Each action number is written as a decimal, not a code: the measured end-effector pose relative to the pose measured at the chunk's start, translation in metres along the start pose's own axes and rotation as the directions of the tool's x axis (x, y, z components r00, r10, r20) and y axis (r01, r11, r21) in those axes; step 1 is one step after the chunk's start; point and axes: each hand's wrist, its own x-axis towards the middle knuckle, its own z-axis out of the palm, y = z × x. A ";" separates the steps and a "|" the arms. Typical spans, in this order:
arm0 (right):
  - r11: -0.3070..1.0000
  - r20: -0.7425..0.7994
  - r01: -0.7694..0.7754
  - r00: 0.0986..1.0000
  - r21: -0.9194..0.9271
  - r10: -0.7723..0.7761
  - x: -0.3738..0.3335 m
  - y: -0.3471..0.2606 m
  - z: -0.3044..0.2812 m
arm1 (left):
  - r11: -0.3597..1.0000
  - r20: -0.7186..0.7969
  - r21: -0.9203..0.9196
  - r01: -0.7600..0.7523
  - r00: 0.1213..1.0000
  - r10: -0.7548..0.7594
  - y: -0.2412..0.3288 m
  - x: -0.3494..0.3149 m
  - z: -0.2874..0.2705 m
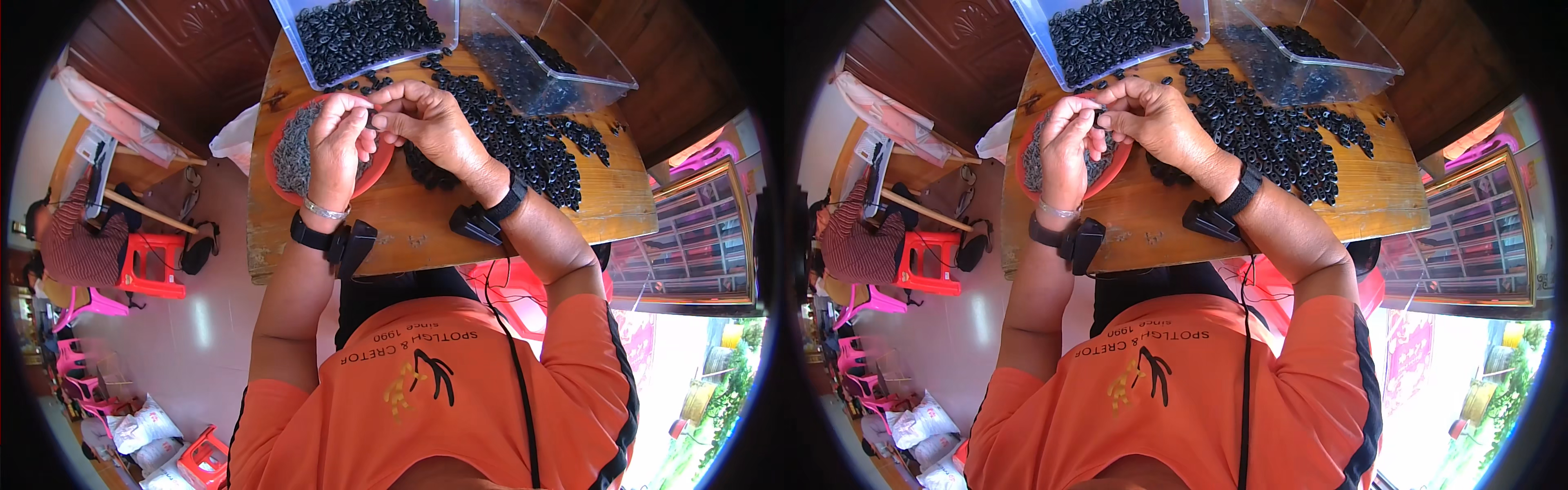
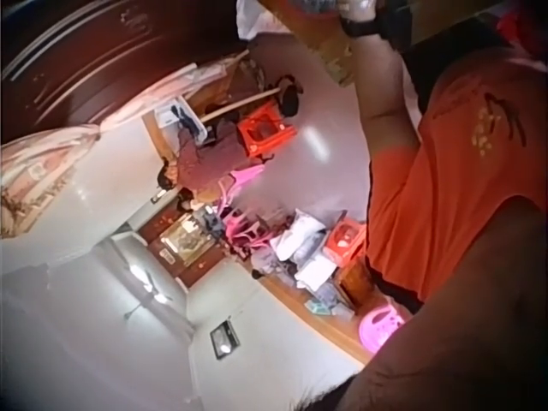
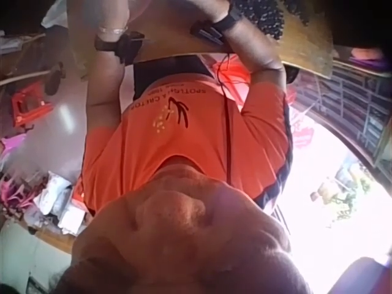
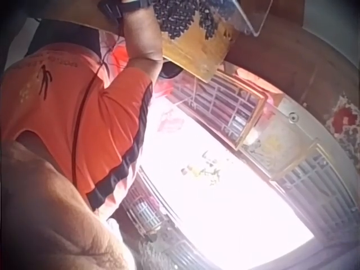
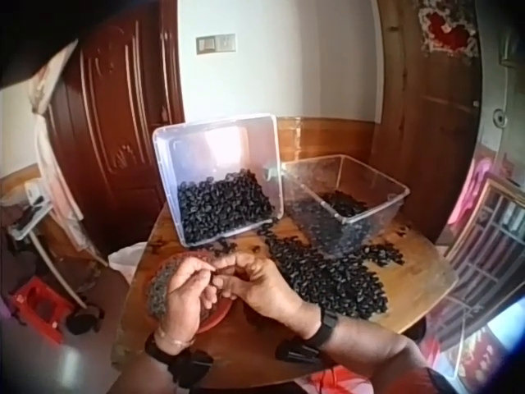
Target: Manually inspecting and sorting small black plastic ring-like parts from a bulk container into a separate bowl.
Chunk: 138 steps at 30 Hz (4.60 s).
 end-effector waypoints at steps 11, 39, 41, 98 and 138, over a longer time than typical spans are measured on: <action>0.994 0.014 0.068 0.998 -0.083 -0.067 -0.002 0.000 0.000 | 0.990 -0.003 0.100 -0.101 0.995 0.102 0.001 -0.002 0.002; 0.987 0.023 0.039 0.999 -0.154 -0.036 -0.001 -0.008 -0.005 | 0.978 0.073 0.113 -0.175 0.983 0.168 0.000 0.000 -0.003; 0.983 0.034 0.051 0.998 -0.175 -0.046 -0.001 -0.009 -0.004 | 0.975 0.066 0.076 -0.206 0.977 0.202 -0.001 0.000 -0.002; 0.532 0.160 0.408 0.879 -0.742 -0.450 -0.009 -0.009 0.005 | 0.990 0.126 0.071 -0.119 0.986 0.110 0.014 -0.007 -0.001; 0.918 -0.061 0.177 0.975 -0.354 -0.212 -0.004 0.007 -0.014 | 0.944 0.075 0.277 -0.177 0.984 0.162 -0.015 0.001 0.012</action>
